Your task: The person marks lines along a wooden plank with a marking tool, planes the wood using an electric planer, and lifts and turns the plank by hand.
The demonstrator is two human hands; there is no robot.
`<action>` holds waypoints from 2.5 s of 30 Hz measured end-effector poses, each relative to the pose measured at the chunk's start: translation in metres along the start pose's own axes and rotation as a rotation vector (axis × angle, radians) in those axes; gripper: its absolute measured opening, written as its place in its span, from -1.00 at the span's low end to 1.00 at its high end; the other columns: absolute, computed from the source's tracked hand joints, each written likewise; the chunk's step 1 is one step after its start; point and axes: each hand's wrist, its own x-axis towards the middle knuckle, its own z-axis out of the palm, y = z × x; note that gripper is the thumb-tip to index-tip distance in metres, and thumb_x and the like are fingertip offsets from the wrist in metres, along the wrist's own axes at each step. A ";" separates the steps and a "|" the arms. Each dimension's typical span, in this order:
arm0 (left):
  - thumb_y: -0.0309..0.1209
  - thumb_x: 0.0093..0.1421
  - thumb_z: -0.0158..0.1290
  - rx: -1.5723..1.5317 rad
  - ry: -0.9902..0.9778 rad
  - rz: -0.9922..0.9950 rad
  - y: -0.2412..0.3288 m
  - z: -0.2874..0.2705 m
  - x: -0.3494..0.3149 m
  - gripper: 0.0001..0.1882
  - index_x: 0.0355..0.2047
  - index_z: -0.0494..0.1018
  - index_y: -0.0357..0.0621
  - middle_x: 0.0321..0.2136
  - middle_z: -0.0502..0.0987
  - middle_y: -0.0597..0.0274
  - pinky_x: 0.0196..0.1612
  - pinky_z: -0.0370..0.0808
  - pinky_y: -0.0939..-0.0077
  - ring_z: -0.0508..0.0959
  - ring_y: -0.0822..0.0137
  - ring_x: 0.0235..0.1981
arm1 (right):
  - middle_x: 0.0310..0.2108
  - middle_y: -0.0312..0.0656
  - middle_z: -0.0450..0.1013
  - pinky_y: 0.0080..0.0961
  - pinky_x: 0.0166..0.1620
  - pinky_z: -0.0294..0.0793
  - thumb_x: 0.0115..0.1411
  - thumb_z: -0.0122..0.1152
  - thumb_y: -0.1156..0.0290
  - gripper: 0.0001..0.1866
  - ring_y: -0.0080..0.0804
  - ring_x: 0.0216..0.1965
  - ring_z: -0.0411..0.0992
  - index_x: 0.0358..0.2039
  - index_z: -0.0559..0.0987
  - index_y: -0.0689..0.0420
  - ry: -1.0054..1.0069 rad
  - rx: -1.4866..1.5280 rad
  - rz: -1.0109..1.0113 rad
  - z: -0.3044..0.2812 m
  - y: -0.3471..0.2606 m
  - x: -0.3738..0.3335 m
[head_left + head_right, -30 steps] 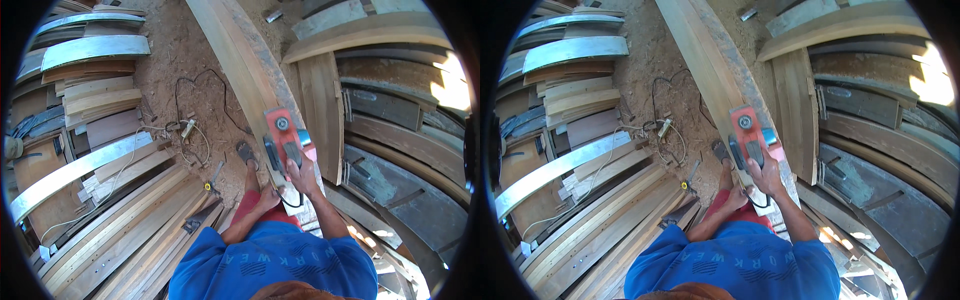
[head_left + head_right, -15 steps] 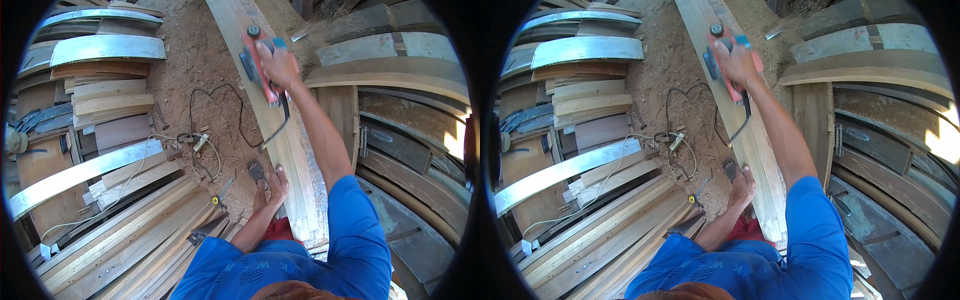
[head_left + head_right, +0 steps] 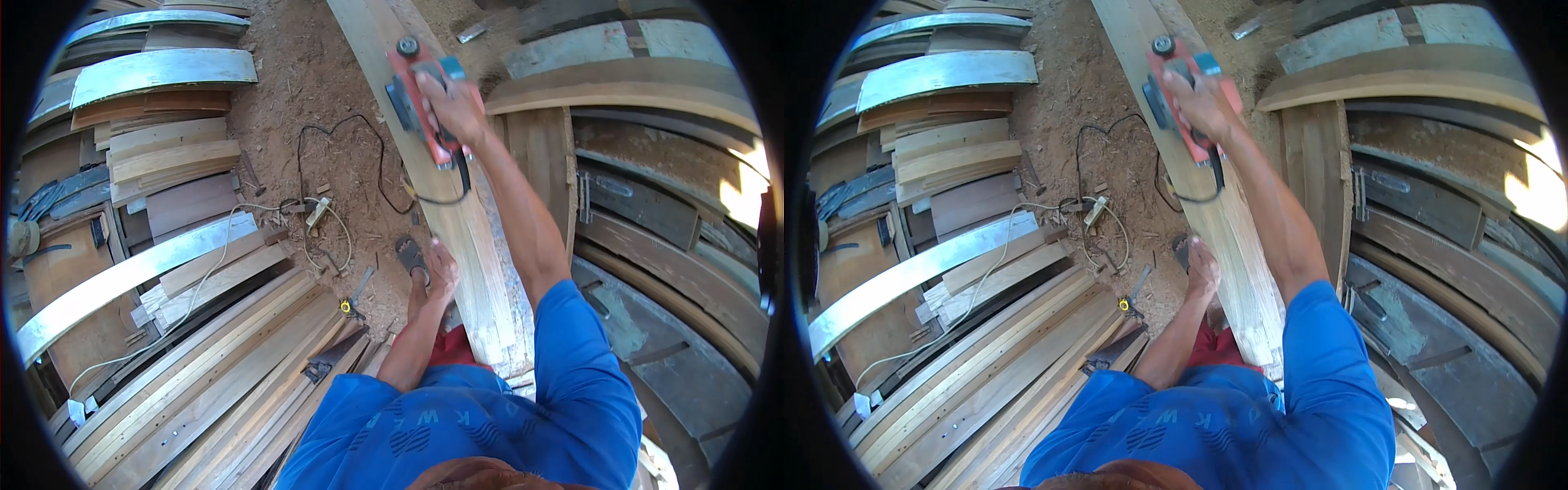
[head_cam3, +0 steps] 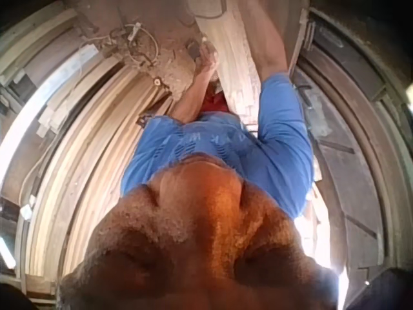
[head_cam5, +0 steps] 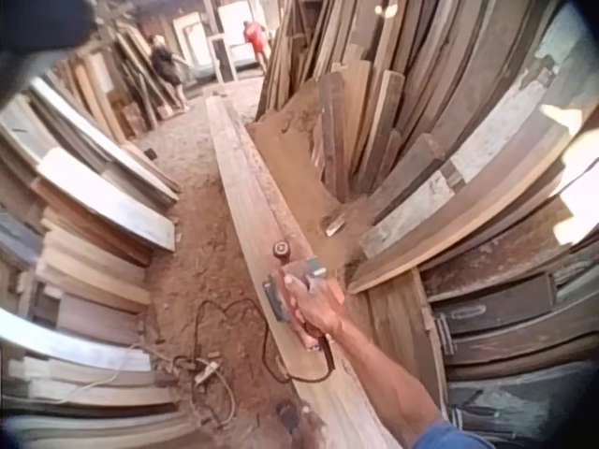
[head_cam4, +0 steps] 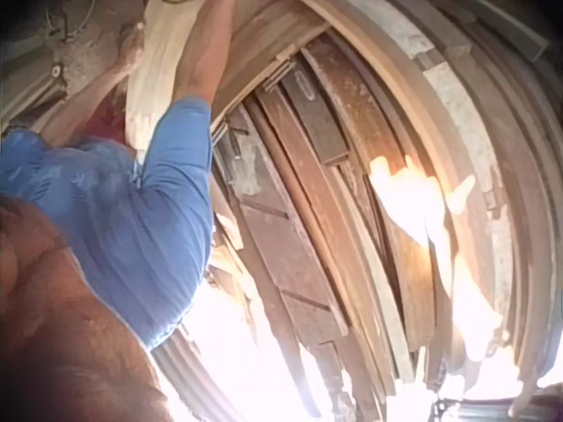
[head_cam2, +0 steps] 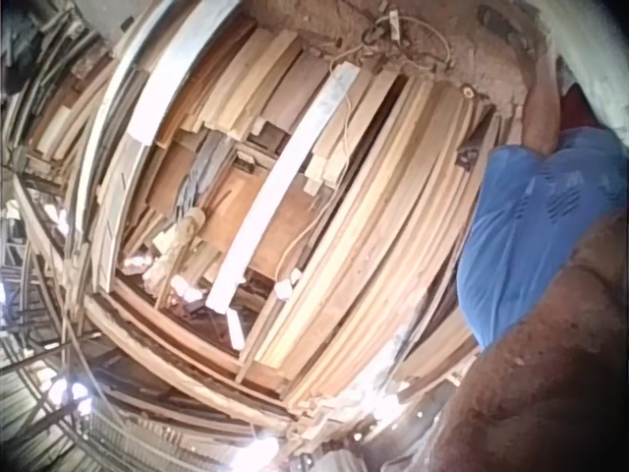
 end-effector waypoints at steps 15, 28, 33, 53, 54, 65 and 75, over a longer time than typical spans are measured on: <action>0.20 0.39 -0.25 -0.994 -0.254 -0.624 -0.130 -0.080 -0.087 -0.26 0.33 0.26 -0.08 -0.20 0.48 0.18 0.06 0.46 0.09 0.49 0.12 -0.13 | -0.22 0.23 0.54 -0.15 -0.13 0.53 0.24 0.17 0.12 -0.29 0.14 -0.18 0.58 0.29 0.26 0.26 0.016 -0.204 0.183 -0.041 0.120 -0.438; -0.12 0.42 -0.18 -0.481 -0.017 -0.333 -0.147 -0.135 -0.076 -0.54 -0.11 0.54 -0.26 -0.42 0.57 0.21 -0.29 0.52 0.47 0.55 0.37 -0.44 | -0.71 -0.20 0.41 -0.42 -0.46 0.41 0.33 0.02 -0.19 -0.36 -0.42 -0.65 0.39 -0.46 0.55 0.24 0.099 -0.320 -0.166 -0.022 0.039 -0.095; -0.18 0.39 -0.11 -0.380 -0.003 -0.306 -0.161 -0.148 -0.101 -0.60 -0.24 0.60 -0.23 -0.41 0.59 0.22 -0.34 0.50 0.52 0.56 0.42 -0.43 | -0.75 -0.28 0.35 -0.49 -0.52 0.33 0.34 -0.01 -0.18 -0.35 -0.54 -0.68 0.32 -0.65 0.47 0.14 -0.023 -0.137 -0.021 -0.023 0.046 -0.141; -0.29 0.43 -0.13 -0.140 -0.337 -0.265 -0.218 -0.073 -0.210 -0.63 0.02 0.55 -0.27 -0.38 0.58 0.35 -0.33 0.41 0.62 0.44 0.55 -0.43 | -0.22 0.15 0.56 -0.19 -0.01 0.50 0.27 0.14 0.07 -0.37 -0.09 -0.16 0.57 0.19 0.41 0.29 0.100 -0.189 0.083 -0.051 0.178 -0.606; -0.29 0.43 -0.13 -0.140 -0.339 -0.265 -0.218 -0.072 -0.208 -0.63 0.02 0.55 -0.27 -0.38 0.58 0.35 -0.33 0.41 0.62 0.44 0.55 -0.43 | -0.22 0.14 0.56 -0.20 -0.02 0.51 0.27 0.13 0.05 -0.36 -0.08 -0.16 0.57 0.19 0.41 0.29 0.091 -0.220 0.165 -0.050 0.172 -0.592; -0.23 0.43 -0.12 -0.152 -0.051 -0.203 -0.214 -0.150 -0.179 -0.60 -0.07 0.58 -0.28 -0.48 0.51 0.37 -0.39 0.37 0.57 0.43 0.53 -0.48 | -0.67 -0.23 0.41 -0.38 -0.47 0.40 0.30 0.05 -0.24 -0.31 -0.45 -0.59 0.43 -0.43 0.56 0.27 0.120 -0.256 0.057 -0.040 0.105 -0.298; -0.22 0.44 -0.13 -0.183 -0.087 -0.287 -0.231 -0.142 -0.204 -0.63 -0.11 0.58 -0.22 -0.43 0.54 0.35 -0.44 0.41 0.61 0.46 0.53 -0.49 | -0.56 -0.18 0.46 -0.41 -0.47 0.44 0.31 0.01 -0.24 -0.31 -0.48 -0.59 0.42 -0.20 0.57 0.29 0.091 -0.248 -0.013 -0.036 0.134 -0.432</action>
